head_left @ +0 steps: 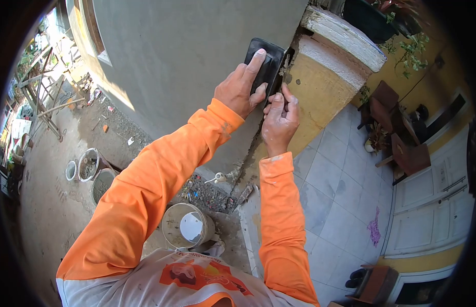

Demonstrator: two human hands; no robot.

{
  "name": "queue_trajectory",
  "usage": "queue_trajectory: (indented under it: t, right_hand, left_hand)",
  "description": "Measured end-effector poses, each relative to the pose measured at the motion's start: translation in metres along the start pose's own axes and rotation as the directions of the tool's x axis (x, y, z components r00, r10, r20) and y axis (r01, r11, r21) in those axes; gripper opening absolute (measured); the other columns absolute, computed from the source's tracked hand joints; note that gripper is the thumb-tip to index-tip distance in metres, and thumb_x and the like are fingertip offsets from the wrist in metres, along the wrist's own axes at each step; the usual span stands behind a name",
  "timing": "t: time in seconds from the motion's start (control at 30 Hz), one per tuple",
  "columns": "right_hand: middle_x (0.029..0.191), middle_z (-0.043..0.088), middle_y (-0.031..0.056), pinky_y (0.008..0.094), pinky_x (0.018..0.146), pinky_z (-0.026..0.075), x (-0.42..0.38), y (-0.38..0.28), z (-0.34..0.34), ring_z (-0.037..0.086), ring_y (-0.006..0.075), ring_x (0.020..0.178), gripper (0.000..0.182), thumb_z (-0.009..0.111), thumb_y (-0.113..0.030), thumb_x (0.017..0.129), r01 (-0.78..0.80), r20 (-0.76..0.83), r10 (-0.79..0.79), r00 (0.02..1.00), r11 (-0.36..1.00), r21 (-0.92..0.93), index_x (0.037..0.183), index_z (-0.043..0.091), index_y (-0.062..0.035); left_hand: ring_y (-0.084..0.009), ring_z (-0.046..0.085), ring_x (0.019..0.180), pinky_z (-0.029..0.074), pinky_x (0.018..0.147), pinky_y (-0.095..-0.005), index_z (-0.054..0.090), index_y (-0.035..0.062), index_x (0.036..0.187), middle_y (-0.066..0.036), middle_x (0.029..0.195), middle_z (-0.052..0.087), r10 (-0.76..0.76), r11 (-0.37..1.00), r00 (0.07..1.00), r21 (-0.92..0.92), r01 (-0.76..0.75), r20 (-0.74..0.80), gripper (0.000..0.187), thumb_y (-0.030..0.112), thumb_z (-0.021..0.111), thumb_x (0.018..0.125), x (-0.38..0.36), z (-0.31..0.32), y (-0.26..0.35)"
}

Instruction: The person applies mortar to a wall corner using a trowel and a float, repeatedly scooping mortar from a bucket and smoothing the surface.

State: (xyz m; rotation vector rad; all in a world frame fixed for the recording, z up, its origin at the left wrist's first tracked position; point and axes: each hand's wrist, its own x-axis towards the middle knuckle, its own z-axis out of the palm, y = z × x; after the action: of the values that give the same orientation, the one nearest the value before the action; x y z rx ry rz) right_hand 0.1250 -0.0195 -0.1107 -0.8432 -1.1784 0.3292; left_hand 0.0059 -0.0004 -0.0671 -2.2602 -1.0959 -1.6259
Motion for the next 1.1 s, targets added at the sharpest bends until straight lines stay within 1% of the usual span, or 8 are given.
queue_trajectory:
  t: [0.13, 0.23, 0.4, 0.5, 0.57, 0.67, 0.93, 1.1]
  right_hand:
    - [0.096, 0.07, 0.017, 0.0338, 0.069, 0.054, -0.001, 0.02, 0.0, 0.07, 0.0253, 0.078, 0.024, 0.058, -0.008, 0.094, 0.113, -0.029, -0.12, 0.992, 0.975, -0.191, 0.115, 0.063, 0.0002]
    - [0.104, 0.068, 0.022, 0.0384, 0.077, 0.054, -0.017, 0.022, -0.008, 0.069, 0.0339, 0.091, 0.024, 0.059, -0.006, 0.091, 0.015, 0.035, -0.011, 0.999, 0.991, -0.13, 0.114, 0.064, 0.0011]
    - [0.101, 0.068, 0.0227, 0.0372, 0.077, 0.054, -0.067, 0.048, -0.043, 0.069, 0.0329, 0.09, 0.024, 0.06, -0.004, 0.09, 0.042, 0.12, -0.019, 0.993, 0.98, -0.194, 0.113, 0.065, 0.0007]
    - [0.094, 0.07, 0.018, 0.0331, 0.073, 0.054, -0.083, 0.046, -0.07, 0.069, 0.0256, 0.081, 0.023, 0.06, -0.005, 0.091, -0.015, 0.189, 0.071, 0.979, 0.959, -0.284, 0.113, 0.065, 0.0008]
    - [0.08, 0.062, 0.0018, 0.022, 0.054, 0.045, -0.077, 0.026, -0.074, 0.053, 0.0064, 0.061, 0.026, 0.057, -0.01, 0.095, -0.051, 0.138, 0.077, 0.987, 0.982, -0.183, 0.119, 0.064, -0.0022]
    - [0.082, 0.066, 0.0063, 0.0238, 0.067, 0.05, -0.028, -0.009, -0.065, 0.06, 0.009, 0.069, 0.023, 0.06, -0.008, 0.093, -0.157, 0.093, 0.163, 0.982, 0.985, -0.069, 0.114, 0.066, -0.0004]
    - [0.105, 0.071, 0.0147, 0.0291, 0.079, 0.052, 0.028, -0.014, -0.04, 0.068, 0.0178, 0.09, 0.023, 0.062, -0.01, 0.092, 0.131, 0.144, -0.11, 0.984, 0.98, -0.152, 0.112, 0.066, -0.0015]
    - [0.105, 0.07, 0.0157, 0.0299, 0.08, 0.052, 0.01, 0.001, -0.052, 0.069, 0.0211, 0.092, 0.022, 0.062, -0.009, 0.091, 0.061, 0.224, -0.024, 0.974, 0.986, -0.158, 0.112, 0.066, -0.0018]
  left_hand:
    - [-0.0321, 0.064, 0.095, 0.054, 0.081, -0.0365, 0.036, 0.0128, 0.145, -0.015, 0.117, 0.06, 0.014, 1.0, 1.0, -0.011, -0.015, -0.014, 0.072, 0.015, 0.071, 0.082, 0.0, 0.002, -0.002]
    - [-0.0331, 0.063, 0.103, 0.053, 0.086, -0.0365, 0.038, 0.0113, 0.144, -0.017, 0.124, 0.058, 0.003, 1.0, 1.0, -0.004, -0.003, -0.002, 0.07, 0.014, 0.071, 0.082, 0.0, 0.001, -0.001]
    - [-0.0326, 0.061, 0.107, 0.052, 0.089, -0.0366, 0.039, 0.0099, 0.143, -0.017, 0.127, 0.057, 0.003, 0.999, 1.0, -0.034, -0.004, -0.022, 0.07, 0.013, 0.072, 0.082, 0.0, 0.002, 0.001]
    - [-0.0324, 0.061, 0.11, 0.052, 0.091, -0.0359, 0.039, 0.0092, 0.143, -0.017, 0.128, 0.056, -0.003, 0.999, 1.0, -0.037, 0.002, -0.014, 0.069, 0.013, 0.071, 0.083, 0.001, 0.0, 0.004]
    - [-0.0324, 0.06, 0.11, 0.051, 0.092, -0.0356, 0.039, 0.009, 0.143, -0.017, 0.129, 0.056, -0.002, 1.0, 1.0, -0.023, 0.002, -0.005, 0.069, 0.013, 0.071, 0.083, 0.002, 0.0, 0.002]
    - [-0.0324, 0.06, 0.111, 0.051, 0.092, -0.0355, 0.038, 0.0092, 0.143, -0.017, 0.129, 0.056, 0.009, 1.0, 1.0, -0.019, -0.009, -0.007, 0.068, 0.013, 0.071, 0.083, 0.001, 0.0, 0.003]
    - [-0.0324, 0.059, 0.112, 0.051, 0.092, -0.0357, 0.038, 0.0091, 0.144, -0.015, 0.13, 0.056, 0.001, 1.0, 1.0, -0.015, -0.001, 0.003, 0.069, 0.014, 0.071, 0.083, 0.0, 0.0, 0.001]
    - [-0.0324, 0.06, 0.111, 0.051, 0.091, -0.0357, 0.038, 0.0097, 0.144, -0.015, 0.13, 0.056, 0.009, 1.0, 1.0, -0.01, -0.009, -0.009, 0.069, 0.015, 0.071, 0.083, 0.0, 0.002, 0.0]
